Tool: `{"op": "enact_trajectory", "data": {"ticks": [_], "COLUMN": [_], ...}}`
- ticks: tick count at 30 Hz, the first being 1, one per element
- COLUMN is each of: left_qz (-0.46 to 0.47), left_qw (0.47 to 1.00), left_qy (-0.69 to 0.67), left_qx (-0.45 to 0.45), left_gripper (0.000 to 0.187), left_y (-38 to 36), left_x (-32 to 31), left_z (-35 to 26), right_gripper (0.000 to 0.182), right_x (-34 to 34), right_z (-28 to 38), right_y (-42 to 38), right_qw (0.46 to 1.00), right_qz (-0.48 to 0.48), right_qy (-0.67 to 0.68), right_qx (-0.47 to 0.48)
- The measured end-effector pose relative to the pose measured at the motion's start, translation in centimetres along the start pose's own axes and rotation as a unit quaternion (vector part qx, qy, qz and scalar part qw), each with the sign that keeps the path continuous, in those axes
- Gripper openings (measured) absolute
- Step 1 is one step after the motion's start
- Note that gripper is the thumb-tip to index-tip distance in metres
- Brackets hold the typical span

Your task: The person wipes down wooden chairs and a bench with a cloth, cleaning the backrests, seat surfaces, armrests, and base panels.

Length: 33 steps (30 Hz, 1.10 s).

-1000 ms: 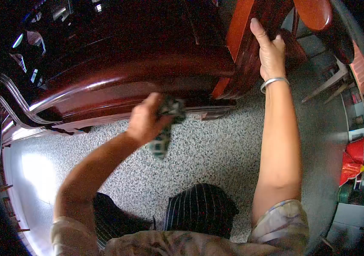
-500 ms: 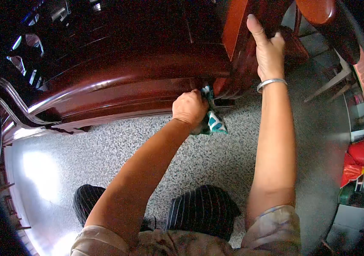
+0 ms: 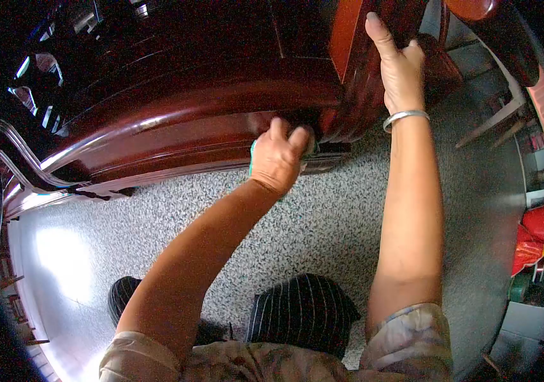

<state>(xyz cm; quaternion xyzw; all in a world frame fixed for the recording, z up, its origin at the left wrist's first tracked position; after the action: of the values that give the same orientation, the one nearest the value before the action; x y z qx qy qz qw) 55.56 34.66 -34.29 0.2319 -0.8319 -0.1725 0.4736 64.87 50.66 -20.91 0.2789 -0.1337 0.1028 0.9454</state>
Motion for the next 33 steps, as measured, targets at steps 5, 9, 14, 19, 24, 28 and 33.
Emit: {"op": "enact_trajectory", "data": {"ticks": [5, 9, 14, 19, 24, 28, 33], "left_qz": [-0.005, 0.059, 0.189, 0.363, 0.191, 0.218, 0.241], "left_qw": [0.994, 0.988, 0.966, 0.916, 0.911, 0.971, 0.966], "left_qy": [0.056, 0.101, 0.146, 0.163, -0.179, 0.05, 0.091], "left_qx": [-0.098, -0.105, -0.098, 0.056, 0.319, 0.09, 0.025], "left_gripper": [0.045, 0.046, 0.033, 0.04, 0.03, 0.031, 0.03], "left_y": [-3.6, -3.3, -2.3, -3.9, -5.1, -3.5, -5.9], "left_x": [-2.0, -3.1, -4.2, -0.7, 2.2, -3.6, 1.8], "left_z": [-1.7, -1.0, -0.1, 4.8, 6.9, 3.9, 7.7], "right_gripper": [0.065, 0.08, 0.076, 0.084, 0.089, 0.08, 0.073], "right_x": [-0.1, 0.1, 0.3, 0.1, 0.5, 0.3, 1.4], "right_z": [1.5, 1.4, 1.4, 0.6, -1.4, -2.0, -2.6], "right_y": [-0.5, -0.3, -0.4, -0.1, 0.2, 0.1, 0.1], "right_qw": [0.996, 0.998, 0.999, 0.999, 0.998, 0.998, 0.995], "right_qz": [-0.024, -0.034, -0.036, -0.022, -0.037, -0.003, -0.049], "right_qy": [0.081, 0.044, 0.026, 0.031, -0.008, 0.026, -0.047], "right_qx": [0.024, 0.041, 0.023, 0.008, -0.041, -0.062, -0.067]}}
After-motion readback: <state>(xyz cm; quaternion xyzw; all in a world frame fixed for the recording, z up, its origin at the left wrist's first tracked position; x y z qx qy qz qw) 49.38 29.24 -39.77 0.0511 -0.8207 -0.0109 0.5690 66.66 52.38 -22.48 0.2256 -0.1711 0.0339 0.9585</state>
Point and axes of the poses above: each hand's wrist, its own y-axis towards the middle knuckle, its own x-axis out of the back of the hand, z = x × y, the point moved 9 cm from there along y, towards the middle knuckle, and after that the axes turned 10 degrees about -y, right-handed, at the moved point
